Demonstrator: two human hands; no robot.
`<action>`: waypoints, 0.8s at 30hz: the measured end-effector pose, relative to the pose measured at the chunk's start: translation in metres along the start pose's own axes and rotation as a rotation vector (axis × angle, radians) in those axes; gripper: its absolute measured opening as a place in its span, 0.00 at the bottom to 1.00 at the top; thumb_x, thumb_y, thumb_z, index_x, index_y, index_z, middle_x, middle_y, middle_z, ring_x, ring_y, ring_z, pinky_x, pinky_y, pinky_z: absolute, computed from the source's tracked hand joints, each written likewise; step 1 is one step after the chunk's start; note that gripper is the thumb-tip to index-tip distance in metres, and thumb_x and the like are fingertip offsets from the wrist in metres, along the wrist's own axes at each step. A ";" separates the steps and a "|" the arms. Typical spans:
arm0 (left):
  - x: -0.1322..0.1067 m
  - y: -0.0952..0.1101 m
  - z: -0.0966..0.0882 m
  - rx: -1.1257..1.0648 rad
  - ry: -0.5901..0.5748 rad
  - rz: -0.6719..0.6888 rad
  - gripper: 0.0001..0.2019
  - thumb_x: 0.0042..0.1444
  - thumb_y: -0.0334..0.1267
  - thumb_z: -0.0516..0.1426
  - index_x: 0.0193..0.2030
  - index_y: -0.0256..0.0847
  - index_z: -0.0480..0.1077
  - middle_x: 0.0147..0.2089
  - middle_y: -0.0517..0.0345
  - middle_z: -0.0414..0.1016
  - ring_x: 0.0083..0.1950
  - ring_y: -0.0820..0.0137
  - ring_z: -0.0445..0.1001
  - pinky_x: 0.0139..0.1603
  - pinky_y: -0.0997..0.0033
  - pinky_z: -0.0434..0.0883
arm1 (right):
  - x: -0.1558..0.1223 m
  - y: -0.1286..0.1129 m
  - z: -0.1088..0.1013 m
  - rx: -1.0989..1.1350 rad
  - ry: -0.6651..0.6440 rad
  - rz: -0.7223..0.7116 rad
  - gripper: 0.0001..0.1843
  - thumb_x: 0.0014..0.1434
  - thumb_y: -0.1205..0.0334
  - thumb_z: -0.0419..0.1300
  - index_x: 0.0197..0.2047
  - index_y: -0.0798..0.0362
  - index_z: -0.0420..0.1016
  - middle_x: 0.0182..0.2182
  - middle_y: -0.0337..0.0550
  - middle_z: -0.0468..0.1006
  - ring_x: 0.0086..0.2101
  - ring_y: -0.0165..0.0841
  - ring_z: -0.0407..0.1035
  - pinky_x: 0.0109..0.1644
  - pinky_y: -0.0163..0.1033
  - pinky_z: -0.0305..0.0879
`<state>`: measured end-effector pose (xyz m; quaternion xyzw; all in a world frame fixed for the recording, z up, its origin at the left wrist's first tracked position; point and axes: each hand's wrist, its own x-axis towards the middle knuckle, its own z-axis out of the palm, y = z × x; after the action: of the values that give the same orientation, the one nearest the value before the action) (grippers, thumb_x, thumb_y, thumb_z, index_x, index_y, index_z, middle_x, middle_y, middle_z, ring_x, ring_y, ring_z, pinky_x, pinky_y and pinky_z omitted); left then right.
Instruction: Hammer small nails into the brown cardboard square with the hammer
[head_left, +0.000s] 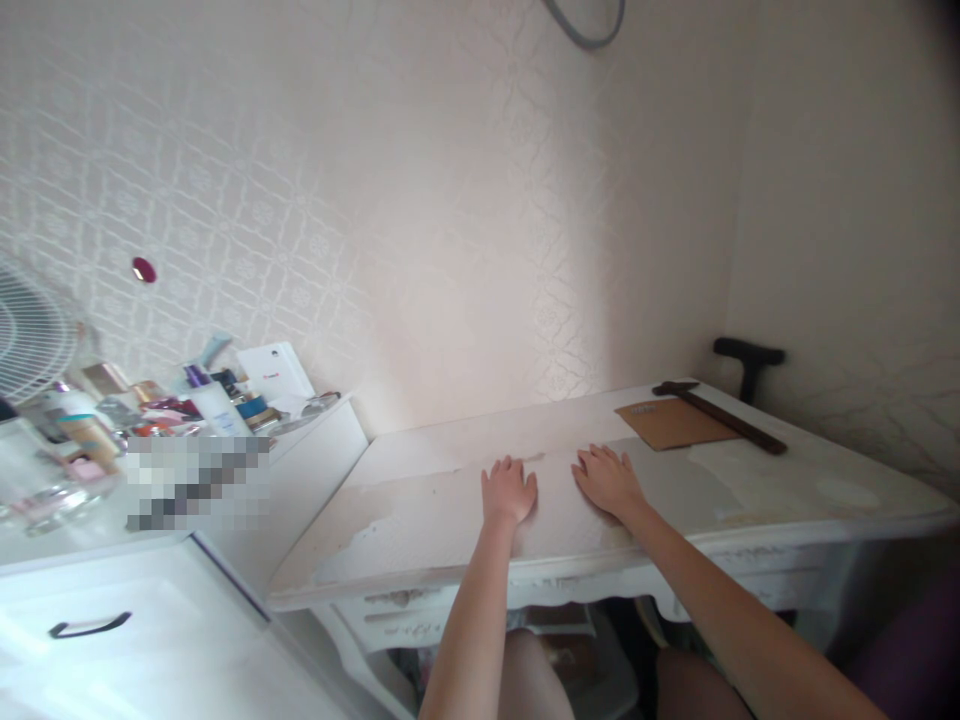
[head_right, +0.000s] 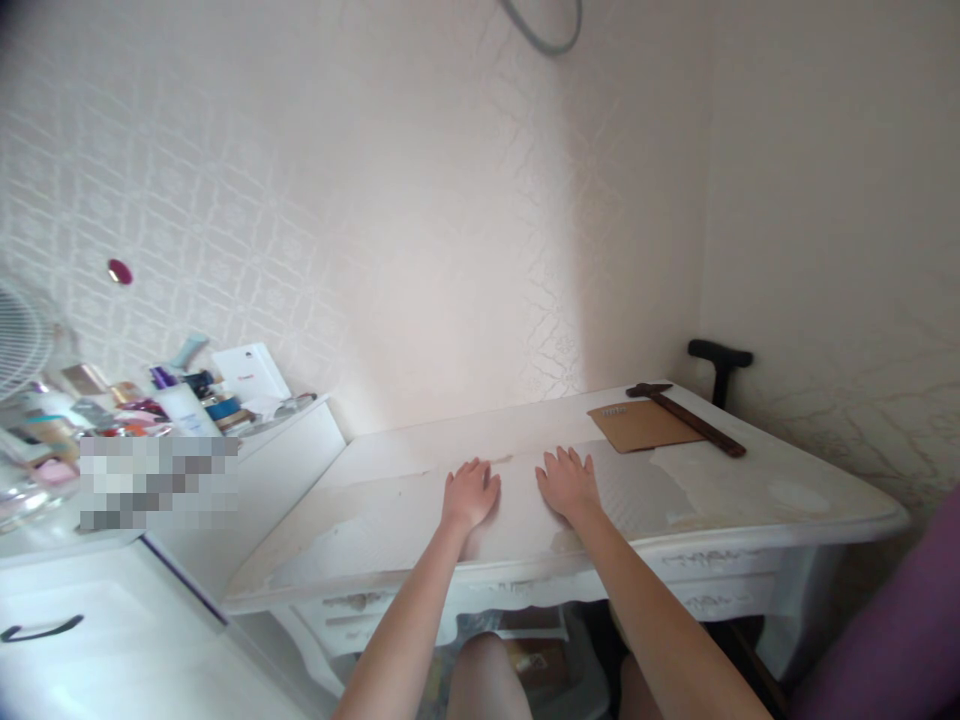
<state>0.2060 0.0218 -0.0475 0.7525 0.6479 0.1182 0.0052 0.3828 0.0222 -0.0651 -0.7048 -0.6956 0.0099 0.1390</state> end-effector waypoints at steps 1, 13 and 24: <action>0.000 0.000 0.000 -0.001 -0.001 -0.001 0.22 0.64 0.46 0.43 0.60 0.41 0.63 0.66 0.50 0.59 0.67 0.59 0.55 0.66 0.49 0.50 | 0.000 0.000 0.000 0.001 -0.001 -0.001 0.24 0.64 0.56 0.42 0.57 0.56 0.67 0.61 0.55 0.62 0.61 0.46 0.50 0.61 0.57 0.43; 0.000 0.000 -0.001 0.006 -0.019 -0.006 0.22 0.64 0.47 0.43 0.60 0.42 0.62 0.66 0.50 0.59 0.67 0.59 0.55 0.66 0.50 0.50 | -0.001 0.000 -0.001 -0.003 0.012 -0.008 0.23 0.65 0.56 0.42 0.55 0.57 0.69 0.60 0.55 0.63 0.60 0.46 0.52 0.61 0.57 0.44; 0.000 0.000 0.000 0.014 -0.011 -0.001 0.23 0.64 0.47 0.42 0.61 0.42 0.62 0.66 0.49 0.59 0.67 0.59 0.55 0.66 0.50 0.51 | 0.000 0.000 0.000 -0.010 0.003 -0.006 0.24 0.65 0.56 0.43 0.58 0.57 0.67 0.61 0.55 0.62 0.61 0.46 0.51 0.61 0.57 0.44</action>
<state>0.2058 0.0219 -0.0478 0.7526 0.6492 0.1099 0.0036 0.3827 0.0219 -0.0652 -0.7034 -0.6976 0.0048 0.1366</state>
